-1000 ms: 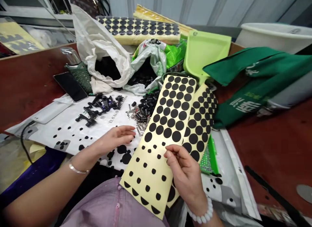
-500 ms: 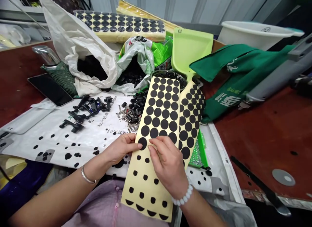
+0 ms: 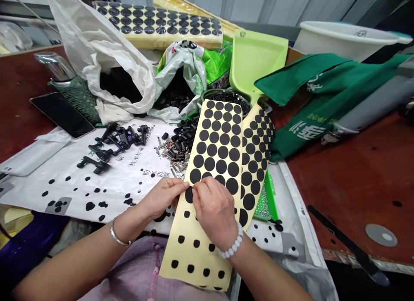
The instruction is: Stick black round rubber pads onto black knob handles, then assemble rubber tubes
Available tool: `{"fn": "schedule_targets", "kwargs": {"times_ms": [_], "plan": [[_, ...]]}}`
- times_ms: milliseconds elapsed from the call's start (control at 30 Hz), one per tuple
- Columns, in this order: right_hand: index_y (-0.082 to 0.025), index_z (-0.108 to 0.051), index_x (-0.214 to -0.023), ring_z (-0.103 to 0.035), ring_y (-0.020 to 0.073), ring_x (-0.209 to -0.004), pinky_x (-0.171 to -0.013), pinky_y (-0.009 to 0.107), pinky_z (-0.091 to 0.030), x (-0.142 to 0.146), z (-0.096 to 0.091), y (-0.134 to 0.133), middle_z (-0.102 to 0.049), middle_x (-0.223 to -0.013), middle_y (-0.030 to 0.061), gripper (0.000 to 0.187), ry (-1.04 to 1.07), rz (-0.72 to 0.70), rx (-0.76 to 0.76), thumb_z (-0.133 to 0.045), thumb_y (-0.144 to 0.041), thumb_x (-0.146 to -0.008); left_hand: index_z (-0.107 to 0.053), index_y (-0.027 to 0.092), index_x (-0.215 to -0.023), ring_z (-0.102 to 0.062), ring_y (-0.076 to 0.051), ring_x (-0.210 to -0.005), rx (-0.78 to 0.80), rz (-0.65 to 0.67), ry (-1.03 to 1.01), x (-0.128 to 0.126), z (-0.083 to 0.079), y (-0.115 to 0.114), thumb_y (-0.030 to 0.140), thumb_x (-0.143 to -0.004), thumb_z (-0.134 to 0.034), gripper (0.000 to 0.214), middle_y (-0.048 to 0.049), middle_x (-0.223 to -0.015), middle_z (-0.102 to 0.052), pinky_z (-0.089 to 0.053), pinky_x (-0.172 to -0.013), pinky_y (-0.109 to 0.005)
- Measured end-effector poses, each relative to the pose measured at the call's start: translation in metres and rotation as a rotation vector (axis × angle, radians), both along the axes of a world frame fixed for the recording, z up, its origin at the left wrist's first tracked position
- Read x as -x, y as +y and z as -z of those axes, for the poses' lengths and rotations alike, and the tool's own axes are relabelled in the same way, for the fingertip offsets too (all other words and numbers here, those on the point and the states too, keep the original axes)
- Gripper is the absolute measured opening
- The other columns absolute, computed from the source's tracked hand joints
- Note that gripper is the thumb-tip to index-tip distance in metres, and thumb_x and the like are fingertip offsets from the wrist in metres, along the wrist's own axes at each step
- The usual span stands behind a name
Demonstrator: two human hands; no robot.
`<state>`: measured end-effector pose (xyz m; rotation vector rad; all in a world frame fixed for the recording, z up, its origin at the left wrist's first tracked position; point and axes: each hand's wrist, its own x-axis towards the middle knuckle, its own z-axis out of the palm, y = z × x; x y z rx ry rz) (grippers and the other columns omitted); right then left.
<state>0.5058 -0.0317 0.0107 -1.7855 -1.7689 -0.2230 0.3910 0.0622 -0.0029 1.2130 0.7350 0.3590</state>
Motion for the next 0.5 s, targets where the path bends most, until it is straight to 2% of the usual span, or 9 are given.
{"fn": "schedule_targets", "kwargs": {"times_ms": [133,233,400,500], "plan": [[-0.012,-0.059,-0.072,-0.054,0.0164,-0.063,-0.055,0.03,-0.044,0.011,0.001,-0.008,-0.058,-0.069,0.0078,0.019,-0.1,-0.054,-0.012,-0.046,-0.012,-0.086,-0.044,0.017,-0.048,-0.037,-0.006,-0.033,0.028,-0.024,0.011,-0.001,0.0,0.001,0.037,-0.074,-0.055,0.034,0.0054,-0.039,-0.042,-0.025,-0.035,-0.018],[-0.013,-0.058,-0.074,-0.055,0.0168,-0.066,-0.058,0.03,-0.044,0.015,-0.002,-0.021,-0.058,-0.072,0.0072,0.014,-0.065,-0.107,-0.027,-0.049,-0.009,-0.084,-0.045,0.016,-0.05,-0.037,-0.006,-0.033,0.034,-0.034,0.015,-0.001,0.001,0.001,0.039,-0.072,-0.056,0.034,0.005,-0.04,-0.044,-0.026,-0.035,-0.018],[-0.016,-0.054,-0.083,-0.052,0.0145,-0.073,-0.062,0.028,-0.043,0.005,-0.019,-0.033,-0.054,-0.078,0.0041,0.009,0.314,-0.184,-0.035,-0.05,-0.008,-0.082,-0.059,0.013,-0.062,-0.051,-0.01,-0.045,-0.015,-0.064,0.041,-0.003,0.013,0.02,0.04,-0.073,-0.058,0.029,-0.0023,-0.056,-0.061,-0.04,-0.043,-0.022],[-0.018,-0.053,-0.081,-0.051,0.0135,-0.075,-0.065,0.027,-0.042,-0.002,-0.023,-0.026,-0.051,-0.078,0.0019,0.01,0.596,-0.129,-0.091,-0.051,-0.009,-0.083,-0.062,0.013,-0.068,-0.055,-0.013,-0.049,-0.084,-0.139,0.106,-0.007,0.019,0.044,0.037,-0.072,-0.061,0.024,-0.0048,-0.063,-0.064,-0.043,-0.045,-0.025]]}}
